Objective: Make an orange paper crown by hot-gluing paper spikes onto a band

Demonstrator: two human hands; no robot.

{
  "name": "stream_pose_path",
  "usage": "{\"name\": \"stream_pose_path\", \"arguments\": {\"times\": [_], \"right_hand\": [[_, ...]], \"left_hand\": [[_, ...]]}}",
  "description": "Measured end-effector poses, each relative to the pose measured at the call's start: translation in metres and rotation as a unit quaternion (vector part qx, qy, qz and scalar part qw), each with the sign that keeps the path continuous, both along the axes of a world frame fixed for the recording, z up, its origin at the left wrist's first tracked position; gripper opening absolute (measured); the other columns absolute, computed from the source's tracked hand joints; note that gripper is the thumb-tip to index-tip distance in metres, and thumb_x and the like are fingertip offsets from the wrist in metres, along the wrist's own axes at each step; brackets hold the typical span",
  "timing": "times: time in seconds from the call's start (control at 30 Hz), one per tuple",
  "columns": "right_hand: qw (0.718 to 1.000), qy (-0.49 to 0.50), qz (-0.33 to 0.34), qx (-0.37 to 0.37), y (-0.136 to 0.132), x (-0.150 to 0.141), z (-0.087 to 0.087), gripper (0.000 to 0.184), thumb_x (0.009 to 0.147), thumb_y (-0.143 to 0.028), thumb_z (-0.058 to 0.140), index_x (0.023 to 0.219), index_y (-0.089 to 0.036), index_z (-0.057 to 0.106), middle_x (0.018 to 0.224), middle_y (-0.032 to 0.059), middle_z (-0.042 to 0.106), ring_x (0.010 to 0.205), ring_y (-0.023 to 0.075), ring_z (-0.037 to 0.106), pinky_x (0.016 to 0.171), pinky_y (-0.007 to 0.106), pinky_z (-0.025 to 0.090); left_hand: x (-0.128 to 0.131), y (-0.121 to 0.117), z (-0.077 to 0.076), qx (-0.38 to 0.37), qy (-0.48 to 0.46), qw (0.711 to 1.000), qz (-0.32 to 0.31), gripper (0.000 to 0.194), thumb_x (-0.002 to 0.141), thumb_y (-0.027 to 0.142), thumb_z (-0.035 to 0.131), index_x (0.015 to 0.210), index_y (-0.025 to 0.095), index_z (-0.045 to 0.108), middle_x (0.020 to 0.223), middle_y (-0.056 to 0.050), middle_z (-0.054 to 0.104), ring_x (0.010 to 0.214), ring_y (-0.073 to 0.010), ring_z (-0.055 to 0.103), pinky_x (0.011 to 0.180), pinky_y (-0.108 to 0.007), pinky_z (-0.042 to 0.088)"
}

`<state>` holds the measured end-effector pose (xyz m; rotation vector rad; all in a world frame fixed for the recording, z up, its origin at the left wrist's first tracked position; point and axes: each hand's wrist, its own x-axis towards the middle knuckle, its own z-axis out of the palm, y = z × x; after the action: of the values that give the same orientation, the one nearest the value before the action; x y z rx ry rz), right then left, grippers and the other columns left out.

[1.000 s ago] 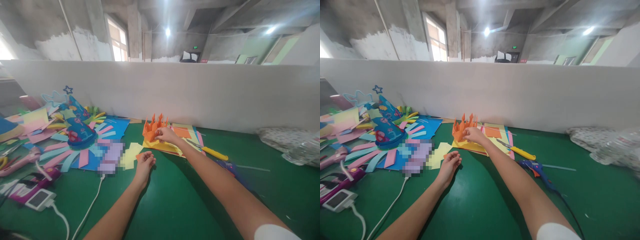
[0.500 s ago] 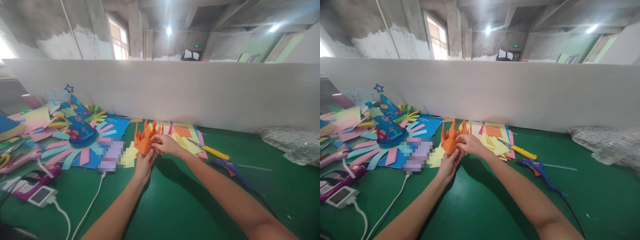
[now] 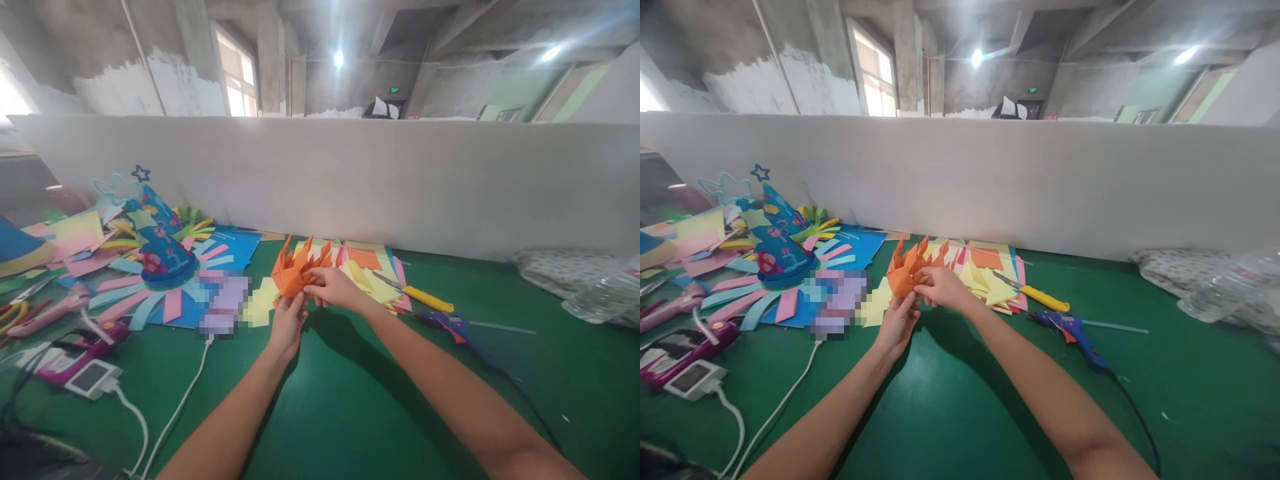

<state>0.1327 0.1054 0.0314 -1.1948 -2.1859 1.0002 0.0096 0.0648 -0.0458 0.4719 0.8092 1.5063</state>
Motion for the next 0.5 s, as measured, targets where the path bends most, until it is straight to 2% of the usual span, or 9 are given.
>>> {"name": "stream_pose_path", "arguments": {"times": [0.13, 0.23, 0.33, 0.5], "right_hand": [[1.000, 0.012, -0.014, -0.005, -0.002, 0.002, 0.001, 0.025, 0.085, -0.029, 0.044, 0.104, -0.018, 0.056, 0.046, -0.0064, 0.055, 0.037, 0.0078, 0.050, 0.043, 0.018, 0.039], [0.999, 0.009, -0.032, 0.007, -0.004, 0.002, 0.003, 0.026, 0.087, -0.035, 0.041, 0.087, -0.017, 0.060, 0.045, -0.0050, 0.055, 0.036, 0.0072, 0.049, 0.045, 0.018, 0.040], [0.998, 0.002, -0.052, 0.034, -0.007, 0.001, 0.004, 0.030, 0.087, -0.036, 0.040, 0.069, -0.017, 0.055, 0.045, -0.0041, 0.056, 0.037, 0.0067, 0.048, 0.047, 0.018, 0.040], [0.995, -0.004, -0.075, 0.064, -0.014, -0.001, 0.005, 0.029, 0.087, -0.034, 0.040, 0.065, -0.019, 0.051, 0.048, -0.0038, 0.057, 0.039, 0.0078, 0.049, 0.050, 0.020, 0.040]], "left_hand": [[0.001, 0.001, -0.002, 0.009, -0.021, 1.000, 0.004, 0.027, 0.061, 0.026, 0.077, 0.082, 0.016, 0.064, 0.079, 0.002, 0.059, 0.065, -0.0038, 0.052, 0.056, -0.015, 0.041], [0.002, 0.001, -0.003, 0.009, -0.025, 1.000, 0.006, 0.027, 0.059, 0.024, 0.078, 0.081, 0.015, 0.064, 0.080, 0.002, 0.061, 0.066, -0.0036, 0.053, 0.058, -0.015, 0.041], [0.004, 0.000, -0.002, 0.013, -0.023, 1.000, 0.003, 0.028, 0.059, 0.023, 0.078, 0.082, 0.015, 0.065, 0.081, 0.001, 0.062, 0.067, -0.0042, 0.055, 0.062, -0.016, 0.043], [0.004, -0.001, 0.001, 0.027, -0.038, 0.999, -0.004, 0.025, 0.064, 0.023, 0.075, 0.085, 0.015, 0.065, 0.083, 0.001, 0.063, 0.065, -0.0042, 0.056, 0.065, -0.017, 0.046]]}}
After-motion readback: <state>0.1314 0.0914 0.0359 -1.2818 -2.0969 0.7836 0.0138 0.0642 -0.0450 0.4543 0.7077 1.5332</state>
